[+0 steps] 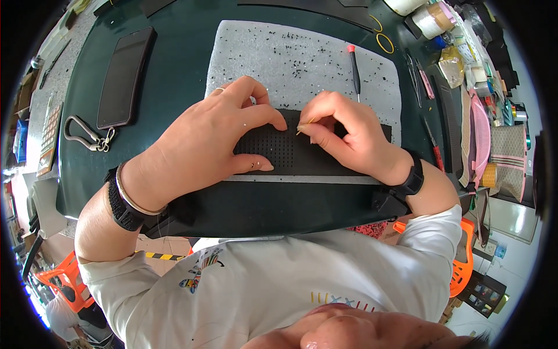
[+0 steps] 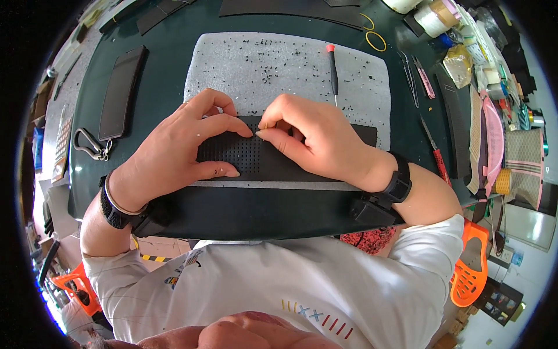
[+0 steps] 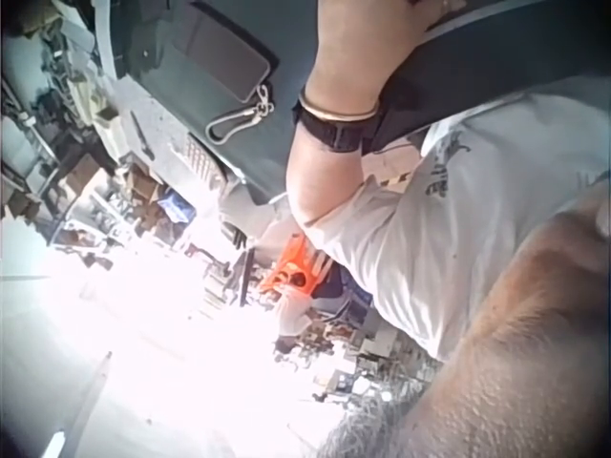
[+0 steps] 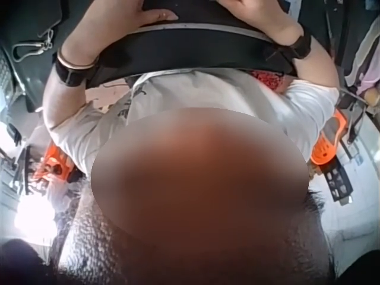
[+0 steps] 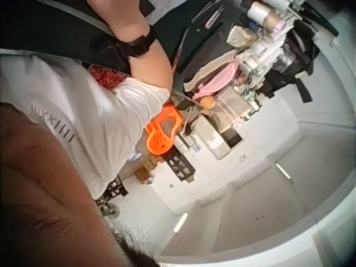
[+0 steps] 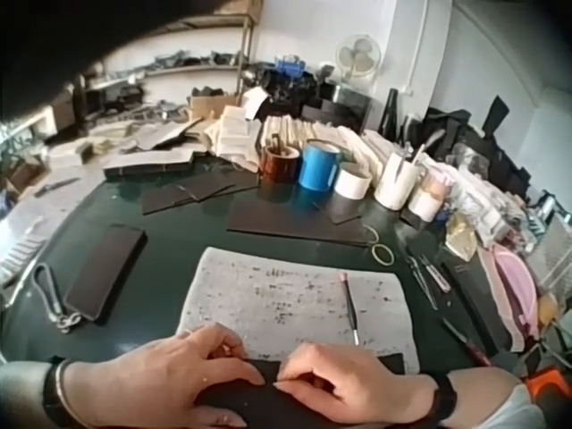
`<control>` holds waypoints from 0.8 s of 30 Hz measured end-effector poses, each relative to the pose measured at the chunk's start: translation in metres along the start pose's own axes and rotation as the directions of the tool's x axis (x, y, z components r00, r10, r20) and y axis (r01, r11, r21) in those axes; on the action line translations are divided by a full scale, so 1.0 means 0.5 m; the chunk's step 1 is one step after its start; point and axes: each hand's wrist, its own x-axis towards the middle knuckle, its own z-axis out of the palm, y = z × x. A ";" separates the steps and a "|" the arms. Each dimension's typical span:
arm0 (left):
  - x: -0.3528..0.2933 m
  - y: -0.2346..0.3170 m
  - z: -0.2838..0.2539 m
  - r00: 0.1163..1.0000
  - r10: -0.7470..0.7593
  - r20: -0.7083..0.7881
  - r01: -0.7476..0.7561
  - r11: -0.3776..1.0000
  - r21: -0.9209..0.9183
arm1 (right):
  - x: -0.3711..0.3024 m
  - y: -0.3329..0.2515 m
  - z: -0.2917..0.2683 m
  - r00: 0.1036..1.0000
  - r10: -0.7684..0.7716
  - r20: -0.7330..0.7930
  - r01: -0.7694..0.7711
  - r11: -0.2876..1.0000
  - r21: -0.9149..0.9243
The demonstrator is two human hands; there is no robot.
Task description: The person uses a toothpick to push small black pieces through the holes of a perforated black sheet, then lifts the sheet and moves it aside.
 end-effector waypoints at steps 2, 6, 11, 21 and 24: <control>0.000 0.000 0.000 1.000 -0.002 0.002 0.002 1.000 0.000 | -0.005 0.000 0.003 0.998 0.045 -0.045 -0.042 0.996 0.084; 0.000 0.001 0.000 1.000 -0.003 0.001 0.003 1.000 0.014 | 0.000 0.004 -0.002 0.998 -0.060 0.002 0.060 0.997 -0.044; -0.001 0.001 0.001 1.000 -0.008 -0.002 0.008 1.000 0.009 | 0.000 -0.004 0.000 0.999 0.032 -0.011 -0.032 0.999 0.030; 0.000 0.002 0.000 1.000 -0.015 0.001 0.015 1.000 0.005 | 0.002 -0.006 0.000 0.999 -0.031 0.035 0.031 0.999 0.010; 0.000 0.001 0.000 1.000 -0.017 0.001 0.017 1.000 0.001 | 0.000 -0.008 0.001 0.998 -0.047 0.031 0.046 0.999 0.028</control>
